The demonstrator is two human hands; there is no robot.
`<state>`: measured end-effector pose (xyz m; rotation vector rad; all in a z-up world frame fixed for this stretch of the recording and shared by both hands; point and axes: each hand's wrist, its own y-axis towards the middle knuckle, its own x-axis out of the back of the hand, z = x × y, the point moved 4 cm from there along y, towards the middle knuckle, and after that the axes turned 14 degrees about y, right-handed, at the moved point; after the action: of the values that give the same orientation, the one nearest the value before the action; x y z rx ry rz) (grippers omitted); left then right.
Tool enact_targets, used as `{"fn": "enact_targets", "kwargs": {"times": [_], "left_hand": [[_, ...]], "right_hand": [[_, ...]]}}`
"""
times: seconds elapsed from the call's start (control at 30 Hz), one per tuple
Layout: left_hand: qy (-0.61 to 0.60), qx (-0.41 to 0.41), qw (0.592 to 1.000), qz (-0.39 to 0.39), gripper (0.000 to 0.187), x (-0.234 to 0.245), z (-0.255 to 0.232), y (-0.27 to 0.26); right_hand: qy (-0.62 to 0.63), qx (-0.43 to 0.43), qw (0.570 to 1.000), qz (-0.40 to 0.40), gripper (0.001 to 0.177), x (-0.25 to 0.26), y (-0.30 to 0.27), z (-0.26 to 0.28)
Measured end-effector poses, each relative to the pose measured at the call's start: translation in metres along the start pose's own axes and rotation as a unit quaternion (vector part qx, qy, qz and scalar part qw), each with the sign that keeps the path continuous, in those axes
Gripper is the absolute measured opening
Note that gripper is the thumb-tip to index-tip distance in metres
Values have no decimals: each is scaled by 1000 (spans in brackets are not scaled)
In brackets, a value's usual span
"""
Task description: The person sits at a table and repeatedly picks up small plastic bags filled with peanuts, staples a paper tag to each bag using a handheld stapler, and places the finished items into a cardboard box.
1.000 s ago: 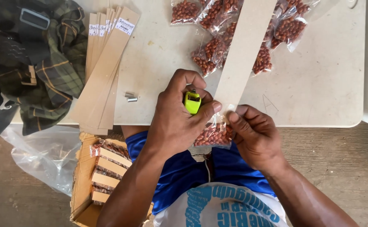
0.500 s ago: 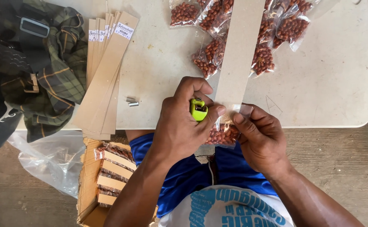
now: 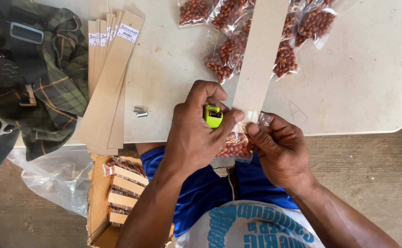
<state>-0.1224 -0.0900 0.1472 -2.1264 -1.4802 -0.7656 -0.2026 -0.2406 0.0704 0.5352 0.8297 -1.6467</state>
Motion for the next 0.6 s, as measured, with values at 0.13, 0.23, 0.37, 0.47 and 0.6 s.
{"fn": "enact_targets", "kwargs": {"times": [0.13,0.23,0.37,0.47,0.6], "left_hand": [[-14,-1,1000,-1,34,2,0,3],[7,-16,1000,8,35,1,0,4],[-26,-47,998,-17,32,-1,0,0],[-71,-72,993,-57,31,2,-3,-8],[-118,-80,983,-113,31,7,-5,-15]], "right_hand": [[23,0,1000,-6,10,-4,-1,-5],[39,4,999,-10,6,-4,-1,-3],[59,13,998,15,10,-9,0,-1],[75,20,997,22,5,-9,-2,-2],[112,35,993,-13,19,-3,-5,-10]]}}
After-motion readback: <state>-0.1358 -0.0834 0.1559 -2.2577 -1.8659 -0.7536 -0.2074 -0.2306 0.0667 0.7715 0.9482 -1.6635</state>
